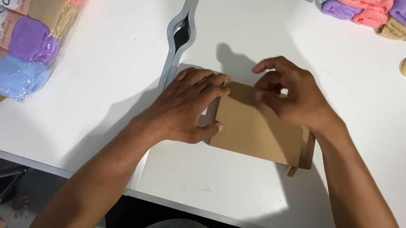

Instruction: The person folds a flat cardboard piece into a small box shape on a white table. They fold the side flaps, tuck the top flap, and then apply a piece of tape to secure the box.

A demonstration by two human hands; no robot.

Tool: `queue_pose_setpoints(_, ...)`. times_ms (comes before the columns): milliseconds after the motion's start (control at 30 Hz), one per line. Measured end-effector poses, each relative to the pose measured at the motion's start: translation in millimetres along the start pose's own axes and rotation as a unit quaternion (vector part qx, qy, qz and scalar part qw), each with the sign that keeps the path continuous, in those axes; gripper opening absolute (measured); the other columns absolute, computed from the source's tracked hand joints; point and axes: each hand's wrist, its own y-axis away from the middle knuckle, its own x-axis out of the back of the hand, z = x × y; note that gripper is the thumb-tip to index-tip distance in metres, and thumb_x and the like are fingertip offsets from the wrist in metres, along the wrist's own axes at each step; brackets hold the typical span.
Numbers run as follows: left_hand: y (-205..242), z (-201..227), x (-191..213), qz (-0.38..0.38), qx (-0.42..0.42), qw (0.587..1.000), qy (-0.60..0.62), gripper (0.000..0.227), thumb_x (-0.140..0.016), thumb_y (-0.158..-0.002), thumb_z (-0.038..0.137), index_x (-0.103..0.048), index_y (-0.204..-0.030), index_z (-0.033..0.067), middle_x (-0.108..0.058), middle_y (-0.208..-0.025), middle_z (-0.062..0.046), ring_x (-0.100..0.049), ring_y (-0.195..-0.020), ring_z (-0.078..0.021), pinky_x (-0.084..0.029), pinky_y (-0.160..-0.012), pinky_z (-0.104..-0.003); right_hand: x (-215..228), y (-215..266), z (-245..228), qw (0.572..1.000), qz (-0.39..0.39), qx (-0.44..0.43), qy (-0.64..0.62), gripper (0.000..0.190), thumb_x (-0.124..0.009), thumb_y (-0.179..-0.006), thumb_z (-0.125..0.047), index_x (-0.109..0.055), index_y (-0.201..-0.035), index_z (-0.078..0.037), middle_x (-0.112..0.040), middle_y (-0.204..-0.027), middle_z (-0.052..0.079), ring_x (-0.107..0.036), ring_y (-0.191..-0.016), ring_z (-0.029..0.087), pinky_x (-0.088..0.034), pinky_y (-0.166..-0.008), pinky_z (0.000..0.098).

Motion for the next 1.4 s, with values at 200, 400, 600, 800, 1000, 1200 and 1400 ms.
queue_pose_setpoints(200, -0.3, -4.3, -6.3, 0.004, 0.006, 1.0, -0.008, 0.063, -0.074, -0.079, 0.041, -0.061, -0.134, 0.013, -0.064, -0.136, -0.015, -0.045, -0.138, -0.0326, -0.026, -0.117, -0.051, -2.8, -31.3, 0.6, 0.998, -0.051, -0.015, 0.016, 0.037, -0.066, -0.083, 0.007, -0.063, -0.119, 0.001, -0.072, -0.074, 0.013, -0.064, -0.071, 0.026, -0.051, -0.072, 0.0369)
queue_pose_setpoints(400, -2.0, -7.7, -8.6, 0.007, -0.005, 1.0, -0.011, 0.065, -0.072, -0.078, 0.04, -0.058, -0.137, 0.0153, -0.065, -0.13, -0.013, -0.046, -0.134, -0.0322, -0.028, -0.114, -0.051, -3.8, -41.6, -8.0, 0.991, -0.085, -0.082, 0.069, 0.035, -0.066, -0.085, 0.003, -0.063, -0.12, -0.003, -0.073, -0.073, 0.01, -0.064, -0.072, 0.024, -0.05, -0.072, 0.0342)
queue_pose_setpoints(600, -1.5, -9.2, -11.5, 0.011, 0.0, 1.0, -0.02, 0.065, -0.072, -0.077, 0.042, -0.059, -0.134, 0.0157, -0.066, -0.128, -0.012, -0.047, -0.133, -0.0313, -0.029, -0.113, -0.049, -4.3, -45.3, -23.0, 0.981, -0.086, -0.129, 0.115, 0.038, -0.064, -0.083, 0.003, -0.063, -0.12, -0.005, -0.074, -0.072, 0.01, -0.066, -0.069, 0.023, -0.05, -0.073, 0.034)
queue_pose_setpoints(800, -0.6, -8.2, -12.0, 0.026, -0.011, 0.999, -0.028, 0.064, -0.072, -0.076, 0.042, -0.059, -0.132, 0.0158, -0.066, -0.126, -0.012, -0.048, -0.13, -0.0315, -0.032, -0.111, -0.049, -7.8, -44.1, -30.9, 0.98, -0.07, -0.128, 0.136, 0.042, -0.059, -0.079, 0.009, -0.065, -0.12, -0.002, -0.072, -0.063, 0.012, -0.068, -0.062, 0.025, -0.051, -0.071, 0.0343)
queue_pose_setpoints(1000, -0.2, -9.5, -14.3, 0.042, -0.022, 0.998, -0.043, 0.061, -0.072, -0.076, 0.042, -0.06, -0.13, 0.0161, -0.067, -0.123, -0.012, -0.05, -0.129, -0.0308, -0.034, -0.11, -0.048, -10.2, -42.8, -27.7, 0.982, -0.057, -0.131, 0.122, 0.043, -0.059, -0.079, 0.007, -0.065, -0.12, -0.002, -0.071, -0.063, 0.01, -0.067, -0.061, 0.023, -0.05, -0.071, 0.0324)
queue_pose_setpoints(1200, 0.1, -9.8, -17.1, 0.045, -0.015, 0.998, -0.041, 0.062, -0.072, -0.076, 0.044, -0.061, -0.13, 0.0158, -0.068, -0.119, -0.013, -0.05, -0.13, -0.0317, -0.034, -0.112, -0.049, -15.5, -44.2, -28.4, 0.979, -0.047, -0.13, 0.147, 0.039, -0.067, -0.082, 0.006, -0.065, -0.12, 0.0, -0.072, -0.065, 0.013, -0.07, -0.061, 0.027, -0.054, -0.069, 0.0373)
queue_pose_setpoints(1400, 0.0, -10.1, -18.4, 0.048, -0.015, 0.998, -0.042, 0.062, -0.071, -0.075, 0.046, -0.06, -0.128, 0.0162, -0.068, -0.116, -0.01, -0.05, -0.13, -0.0304, -0.034, -0.111, -0.049, -17.6, -45.3, -28.1, 0.973, -0.042, -0.169, 0.153, 0.036, -0.069, -0.085, 0.002, -0.066, -0.12, -0.004, -0.072, -0.067, 0.009, -0.071, -0.061, 0.025, -0.055, -0.067, 0.0364)
